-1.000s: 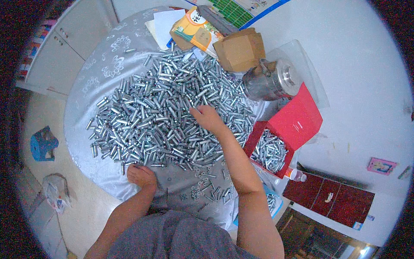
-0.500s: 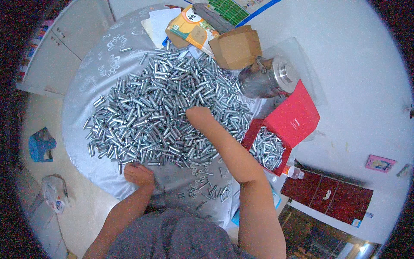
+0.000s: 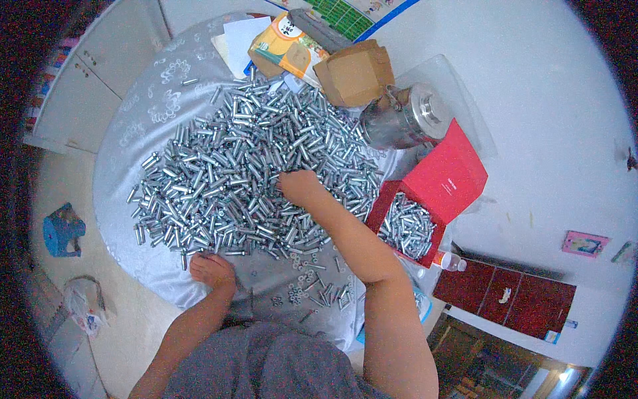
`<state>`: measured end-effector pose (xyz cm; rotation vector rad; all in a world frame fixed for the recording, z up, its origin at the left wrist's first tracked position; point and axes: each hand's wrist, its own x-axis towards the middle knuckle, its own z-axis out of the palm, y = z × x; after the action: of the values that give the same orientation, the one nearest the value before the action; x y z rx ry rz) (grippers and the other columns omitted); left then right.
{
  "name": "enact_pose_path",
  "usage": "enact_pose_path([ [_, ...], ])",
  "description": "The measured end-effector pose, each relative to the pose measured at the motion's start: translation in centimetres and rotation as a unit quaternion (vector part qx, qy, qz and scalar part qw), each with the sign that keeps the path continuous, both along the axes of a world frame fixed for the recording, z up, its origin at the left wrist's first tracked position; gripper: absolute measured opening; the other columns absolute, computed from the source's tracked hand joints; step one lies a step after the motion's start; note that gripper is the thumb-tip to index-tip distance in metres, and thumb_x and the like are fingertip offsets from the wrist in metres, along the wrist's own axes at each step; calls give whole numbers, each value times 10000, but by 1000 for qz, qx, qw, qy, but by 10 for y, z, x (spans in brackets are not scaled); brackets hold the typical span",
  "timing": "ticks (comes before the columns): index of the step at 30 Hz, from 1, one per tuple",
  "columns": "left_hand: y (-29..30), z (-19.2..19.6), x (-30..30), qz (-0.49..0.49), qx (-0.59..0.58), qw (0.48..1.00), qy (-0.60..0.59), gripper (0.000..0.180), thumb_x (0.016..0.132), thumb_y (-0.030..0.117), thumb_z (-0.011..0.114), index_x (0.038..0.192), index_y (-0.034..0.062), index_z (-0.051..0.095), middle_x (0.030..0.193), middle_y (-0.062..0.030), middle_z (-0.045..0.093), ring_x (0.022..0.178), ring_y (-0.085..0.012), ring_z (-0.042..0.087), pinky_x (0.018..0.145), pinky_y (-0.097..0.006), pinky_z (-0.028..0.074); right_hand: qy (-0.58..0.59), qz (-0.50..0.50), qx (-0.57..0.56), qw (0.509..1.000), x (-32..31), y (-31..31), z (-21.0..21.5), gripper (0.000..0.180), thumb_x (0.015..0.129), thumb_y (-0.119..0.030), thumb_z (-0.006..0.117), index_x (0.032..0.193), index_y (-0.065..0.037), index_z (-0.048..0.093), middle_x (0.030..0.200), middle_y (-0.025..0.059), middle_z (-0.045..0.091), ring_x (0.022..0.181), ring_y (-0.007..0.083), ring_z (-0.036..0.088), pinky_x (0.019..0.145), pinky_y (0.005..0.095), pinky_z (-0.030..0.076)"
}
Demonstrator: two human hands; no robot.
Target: The person sits at a table covered with a large pile of metal bolts, nuts, and washers. They repeatedly pick up a bolt and a nut, screw them together by hand, and place the assembled unit into a blue plastic bin. The person also occasionally sorts through the loose pile of bolts with their hands.
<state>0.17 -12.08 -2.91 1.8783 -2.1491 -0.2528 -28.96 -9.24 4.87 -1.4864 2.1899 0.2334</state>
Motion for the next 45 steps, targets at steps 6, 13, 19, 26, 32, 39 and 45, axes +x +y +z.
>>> enact_pose_path([
  [6,-1,4,0,-3,-16,1000,18,276,750,142,458,997,23,428,971,-160,460,927,-335,421,792,-432,302,-71,-158,-66,983,26,48,53,301,894,-316,406,990,-42,487,719,205,601,693,383,590,617,501,447],
  [13,0,8,-2,0,18,1000,16,290,755,139,452,1017,17,421,997,-162,453,938,-337,418,791,-438,310,-149,-346,-48,925,97,191,39,319,882,-314,461,1008,-23,495,760,238,564,753,387,565,646,436,433],
  [19,-1,1,0,0,-6,1000,13,274,757,146,449,1001,24,419,982,-158,465,914,-340,423,788,-441,315,-111,-382,-6,917,125,235,31,294,815,-269,568,977,-27,532,813,173,583,794,321,581,684,394,451],
  [26,-1,-3,0,7,-8,1000,1,254,757,155,448,978,32,427,976,-159,465,914,-340,424,784,-443,317,-34,-368,-53,927,89,207,36,297,785,-268,590,950,-23,561,861,141,600,826,300,583,716,369,461],
  [32,-2,-2,1,11,-6,1000,-4,256,757,157,448,978,30,429,962,-153,462,912,-335,424,784,-444,316,-40,-199,-225,953,48,94,35,143,787,-122,566,905,-44,592,846,133,595,789,307,564,686,386,445],
  [39,0,-4,-1,4,-3,1000,-12,254,763,160,443,975,18,434,962,-151,463,913,-333,423,790,-442,311,102,-79,-321,938,24,29,-9,126,717,-103,588,835,-74,622,833,61,613,903,242,519,786,396,373],
  [45,-1,-6,2,3,-2,1000,-6,277,763,161,446,992,8,429,967,-156,462,919,-337,417,799,-443,306,43,-115,-196,973,30,28,-10,130,683,-81,549,792,-99,617,821,30,613,877,231,507,768,395,353],
])
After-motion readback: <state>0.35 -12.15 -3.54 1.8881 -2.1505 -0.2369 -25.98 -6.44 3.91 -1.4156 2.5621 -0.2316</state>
